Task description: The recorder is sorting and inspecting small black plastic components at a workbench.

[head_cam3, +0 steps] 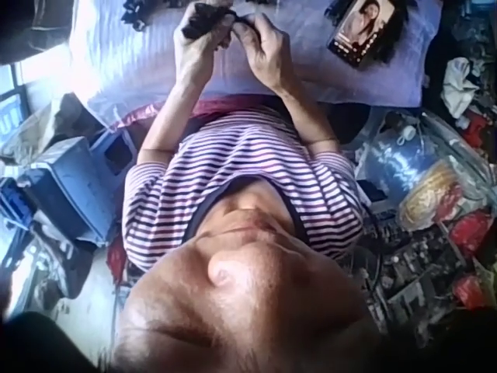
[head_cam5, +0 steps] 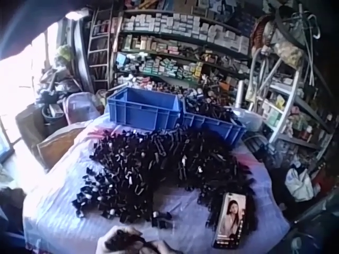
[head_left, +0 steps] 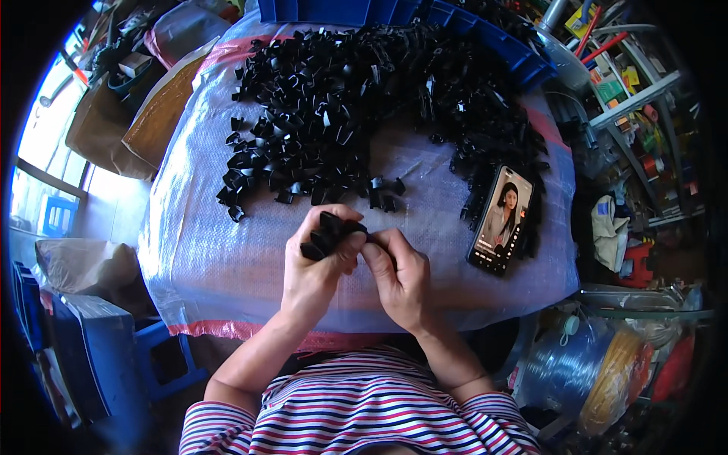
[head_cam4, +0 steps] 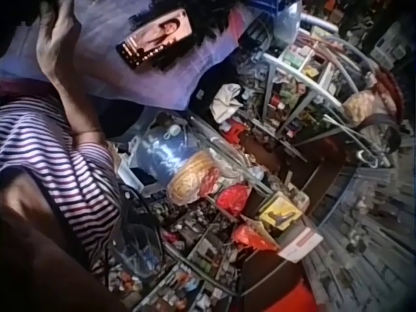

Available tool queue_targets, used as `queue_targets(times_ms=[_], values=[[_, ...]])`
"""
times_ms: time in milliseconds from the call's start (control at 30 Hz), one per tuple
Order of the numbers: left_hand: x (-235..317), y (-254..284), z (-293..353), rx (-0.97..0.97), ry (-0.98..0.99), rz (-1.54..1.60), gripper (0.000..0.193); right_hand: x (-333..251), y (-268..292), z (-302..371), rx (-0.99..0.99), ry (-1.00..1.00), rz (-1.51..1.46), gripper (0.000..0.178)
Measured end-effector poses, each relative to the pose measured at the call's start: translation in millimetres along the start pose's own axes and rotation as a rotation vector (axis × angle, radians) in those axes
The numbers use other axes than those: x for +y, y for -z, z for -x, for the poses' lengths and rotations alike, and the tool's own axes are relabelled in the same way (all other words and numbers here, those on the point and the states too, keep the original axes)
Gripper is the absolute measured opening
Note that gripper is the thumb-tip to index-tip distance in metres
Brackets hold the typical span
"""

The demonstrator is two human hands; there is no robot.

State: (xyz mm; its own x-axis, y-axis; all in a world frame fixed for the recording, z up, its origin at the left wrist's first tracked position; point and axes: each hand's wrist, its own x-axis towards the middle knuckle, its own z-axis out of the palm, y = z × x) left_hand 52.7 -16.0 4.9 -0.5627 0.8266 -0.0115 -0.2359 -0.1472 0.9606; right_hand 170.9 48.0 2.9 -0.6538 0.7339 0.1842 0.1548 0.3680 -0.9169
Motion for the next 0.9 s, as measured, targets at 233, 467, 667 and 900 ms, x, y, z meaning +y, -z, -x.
queue_targets(times_ms=[233,467,667,900], values=[[-17,-4,-6,-0.125,0.286,0.52,0.03,-11,-8,-9,0.055,0.293,0.342,0.056],[-11,-23,6,-0.193,0.454,0.68,0.048,0,3,2,0.066,0.302,0.412,0.07],[12,-29,-25,-0.497,0.33,0.17,0.063,-17,64,-29,-0.095,-0.056,-0.42,0.045],[-20,-22,-74,-0.572,-0.683,-1.122,0.048,33,234,-235,0.311,-0.101,-0.052,0.03]])
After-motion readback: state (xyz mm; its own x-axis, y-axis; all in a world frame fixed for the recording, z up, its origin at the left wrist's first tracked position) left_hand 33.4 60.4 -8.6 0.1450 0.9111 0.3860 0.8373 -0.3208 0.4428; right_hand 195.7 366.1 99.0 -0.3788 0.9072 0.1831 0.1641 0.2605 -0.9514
